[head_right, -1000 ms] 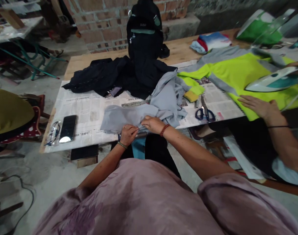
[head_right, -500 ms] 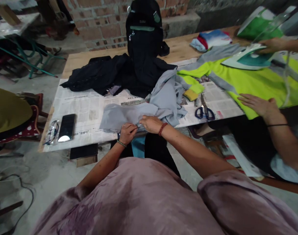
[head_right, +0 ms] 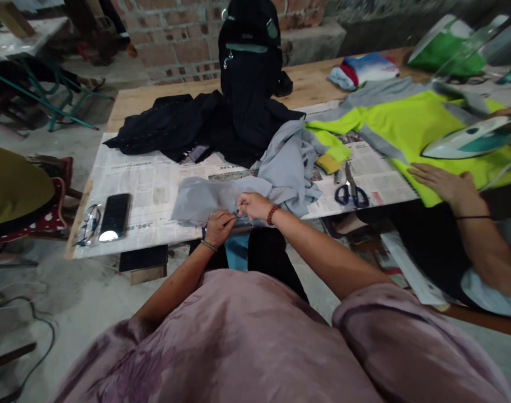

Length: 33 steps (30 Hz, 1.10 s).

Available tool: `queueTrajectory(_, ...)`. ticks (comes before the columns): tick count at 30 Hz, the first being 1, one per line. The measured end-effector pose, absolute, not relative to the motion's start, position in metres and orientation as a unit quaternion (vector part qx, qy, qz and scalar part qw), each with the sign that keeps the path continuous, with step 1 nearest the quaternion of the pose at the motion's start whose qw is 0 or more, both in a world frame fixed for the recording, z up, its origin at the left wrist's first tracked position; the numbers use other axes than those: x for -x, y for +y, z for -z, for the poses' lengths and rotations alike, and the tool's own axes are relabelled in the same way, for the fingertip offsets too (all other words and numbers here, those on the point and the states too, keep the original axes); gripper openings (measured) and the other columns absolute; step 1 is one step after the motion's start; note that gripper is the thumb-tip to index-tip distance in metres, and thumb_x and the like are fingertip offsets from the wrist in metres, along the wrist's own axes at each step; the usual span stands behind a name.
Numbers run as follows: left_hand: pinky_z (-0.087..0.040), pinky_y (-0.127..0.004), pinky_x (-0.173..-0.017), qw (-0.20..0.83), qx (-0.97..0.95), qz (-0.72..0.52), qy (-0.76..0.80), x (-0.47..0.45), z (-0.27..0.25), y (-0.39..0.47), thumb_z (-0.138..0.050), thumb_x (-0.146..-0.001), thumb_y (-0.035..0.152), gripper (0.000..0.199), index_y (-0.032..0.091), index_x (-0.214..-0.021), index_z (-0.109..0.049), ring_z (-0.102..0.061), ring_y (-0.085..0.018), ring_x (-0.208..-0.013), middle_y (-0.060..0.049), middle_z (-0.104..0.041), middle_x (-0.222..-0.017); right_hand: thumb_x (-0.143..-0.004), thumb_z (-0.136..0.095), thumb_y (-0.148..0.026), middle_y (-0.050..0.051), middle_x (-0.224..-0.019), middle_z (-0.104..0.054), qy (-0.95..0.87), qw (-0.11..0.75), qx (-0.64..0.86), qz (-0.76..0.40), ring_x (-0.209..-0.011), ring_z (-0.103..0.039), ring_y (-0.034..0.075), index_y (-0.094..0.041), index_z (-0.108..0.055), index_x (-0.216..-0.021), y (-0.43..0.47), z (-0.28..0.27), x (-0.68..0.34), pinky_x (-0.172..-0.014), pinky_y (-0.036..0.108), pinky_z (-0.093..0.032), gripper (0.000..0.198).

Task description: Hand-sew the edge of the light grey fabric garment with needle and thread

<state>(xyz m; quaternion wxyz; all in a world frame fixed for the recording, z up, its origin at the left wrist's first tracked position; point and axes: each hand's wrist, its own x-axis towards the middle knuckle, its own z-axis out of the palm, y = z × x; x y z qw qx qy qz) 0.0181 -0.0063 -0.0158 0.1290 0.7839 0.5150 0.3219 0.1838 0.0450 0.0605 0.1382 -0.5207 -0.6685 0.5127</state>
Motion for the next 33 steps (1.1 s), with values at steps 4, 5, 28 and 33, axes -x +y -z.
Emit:
queueTrajectory(4,-0.037,-0.031,-0.078,0.135,-0.782,-0.330,0.511,-0.018,0.015,-0.006,-0.055,-0.083,0.023,0.012,0.022,-0.083,-0.067,-0.058,-0.015,-0.085,-0.003,-0.067,-0.083,-0.077,-0.057,-0.021,-0.003,-0.066,-0.063,-0.611,0.159,0.539,-0.557,-0.035,-0.043,0.003,-0.015,-0.056,-0.075,0.050,-0.059,-0.184,-0.038,0.016,-0.032,0.006)
queueTrajectory(5,-0.037,-0.031,-0.078,0.136,-0.782,-0.330,0.511,-0.017,0.014,-0.006,-0.055,-0.083,0.023,0.012,0.021,-0.083,-0.067,-0.058,-0.015,-0.085,-0.003,-0.067,-0.084,-0.077,-0.056,-0.021,-0.003,-0.065,-0.062,-0.612,0.156,0.551,-0.546,-0.035,-0.042,0.003,-0.015,-0.057,-0.076,0.051,-0.059,-0.184,-0.038,0.016,-0.032,0.006)
queueTrajectory(28,-0.036,-0.030,-0.077,0.126,-0.773,-0.315,0.536,-0.019,0.017,-0.005,-0.054,-0.084,0.021,0.012,0.020,-0.088,-0.065,-0.057,-0.016,-0.087,-0.003,-0.067,-0.085,-0.085,-0.045,-0.032,0.000,-0.067,-0.060,-0.766,-0.018,0.570,-0.298,-0.055,-0.042,0.008,-0.014,-0.068,-0.077,0.058,-0.058,-0.166,-0.051,0.021,-0.024,0.030)
queueTrajectory(33,-0.036,-0.029,-0.078,0.135,-0.760,-0.337,0.539,-0.018,0.019,-0.004,-0.054,-0.083,0.019,0.012,0.020,-0.088,-0.065,-0.058,-0.015,-0.086,-0.003,-0.067,-0.086,-0.084,-0.046,-0.029,0.001,-0.068,-0.060,-0.774,-0.028,0.551,-0.311,-0.058,-0.043,0.008,-0.014,-0.067,-0.075,0.053,-0.053,-0.163,-0.051,0.020,-0.025,0.028)
